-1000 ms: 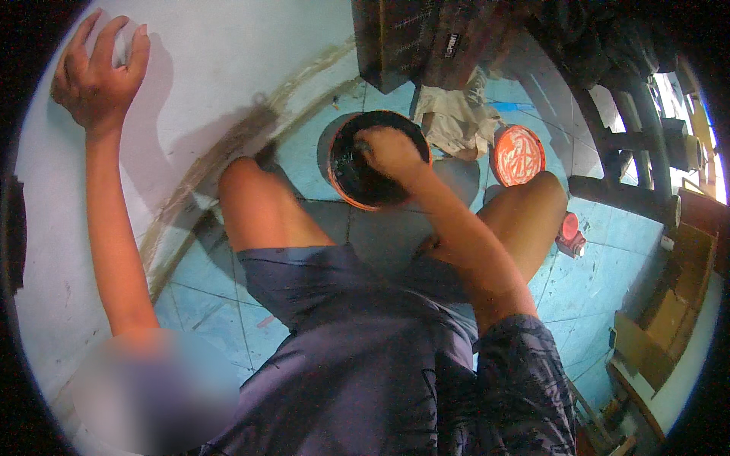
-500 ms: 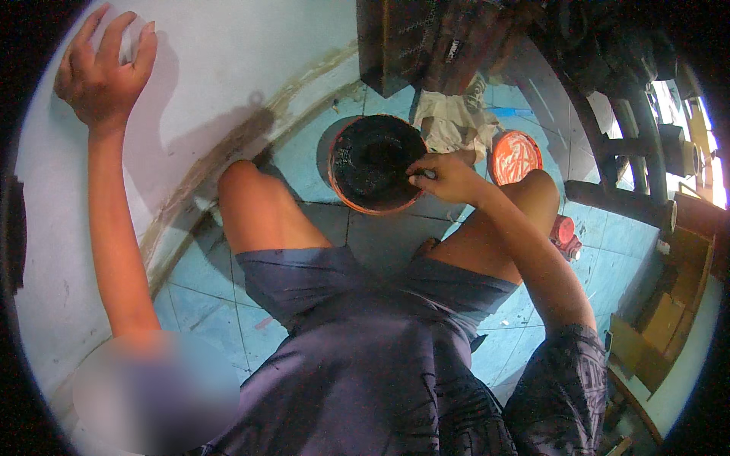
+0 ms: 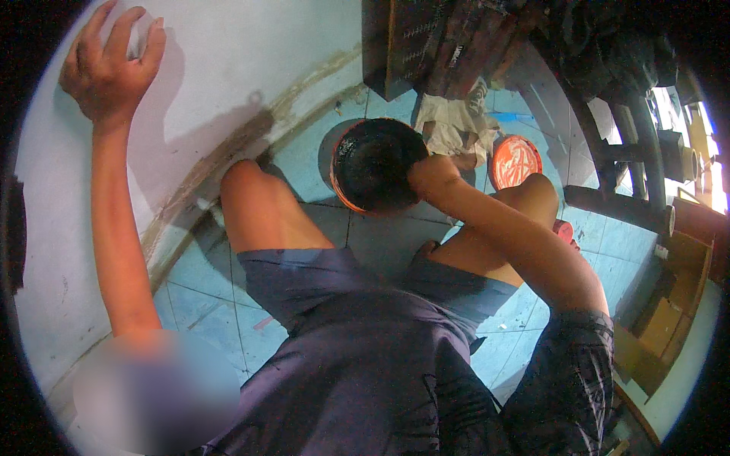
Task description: The person tapes a white sheet onto a screen printing frame, then retrieves an orange bucket and a bottle from the floor. They open the bucket, stir a black viscous liquid with a spatula, and pour the liquid onto the taped sheet on the frame.
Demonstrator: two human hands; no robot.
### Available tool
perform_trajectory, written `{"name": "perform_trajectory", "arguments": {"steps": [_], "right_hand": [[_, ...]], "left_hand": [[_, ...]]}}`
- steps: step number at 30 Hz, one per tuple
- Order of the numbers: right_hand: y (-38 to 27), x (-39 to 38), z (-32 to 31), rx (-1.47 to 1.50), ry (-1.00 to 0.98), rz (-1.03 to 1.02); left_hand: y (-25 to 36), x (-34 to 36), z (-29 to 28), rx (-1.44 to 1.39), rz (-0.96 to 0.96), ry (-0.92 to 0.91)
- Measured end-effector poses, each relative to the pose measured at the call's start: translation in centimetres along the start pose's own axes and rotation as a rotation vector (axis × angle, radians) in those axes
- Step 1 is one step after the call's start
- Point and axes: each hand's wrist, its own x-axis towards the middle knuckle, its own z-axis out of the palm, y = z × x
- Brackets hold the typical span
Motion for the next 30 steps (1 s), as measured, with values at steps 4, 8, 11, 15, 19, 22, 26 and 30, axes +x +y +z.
{"name": "perform_trajectory", "arguments": {"steps": [4, 8, 11, 15, 19, 22, 26, 30], "right_hand": [[-1.4, 2.1, -2.4, -0.126, 0.083, -0.25], [-1.8, 6.8, -5.4, -0.224, 0.336, -0.435], [0.2, 10.5, -6.9, -0.258, 0.259, -0.362], [3.5, 10.0, -5.6, -0.118, 0.003, 0.038], [7.0, 4.3, -1.4, 0.15, -0.152, 0.122], [4.4, 2.5, -1.2, 0.218, -0.364, 0.092], [2.7, 1.4, 3.8, 0.567, -0.397, -0.026], [2.6, 0.2, 4.3, 0.786, -0.041, 0.113]], "left_hand": [[0.0, -0.1, 0.2, 0.008, -0.002, -0.029], [0.5, -0.1, 0.1, 0.011, -0.032, -0.024], [-0.7, -0.4, 0.9, 0.01, 0.008, 0.026], [0.0, -0.3, 1.1, -0.047, -0.043, 0.026], [1.0, -0.2, 1.0, -0.025, -0.06, 0.023], [-0.9, -0.2, -0.2, 0.014, 0.003, -0.05], [-0.3, -0.1, 0.5, 0.0, 0.008, -0.039], [-0.2, -0.2, 0.7, 0.028, 0.025, -0.003]]}}
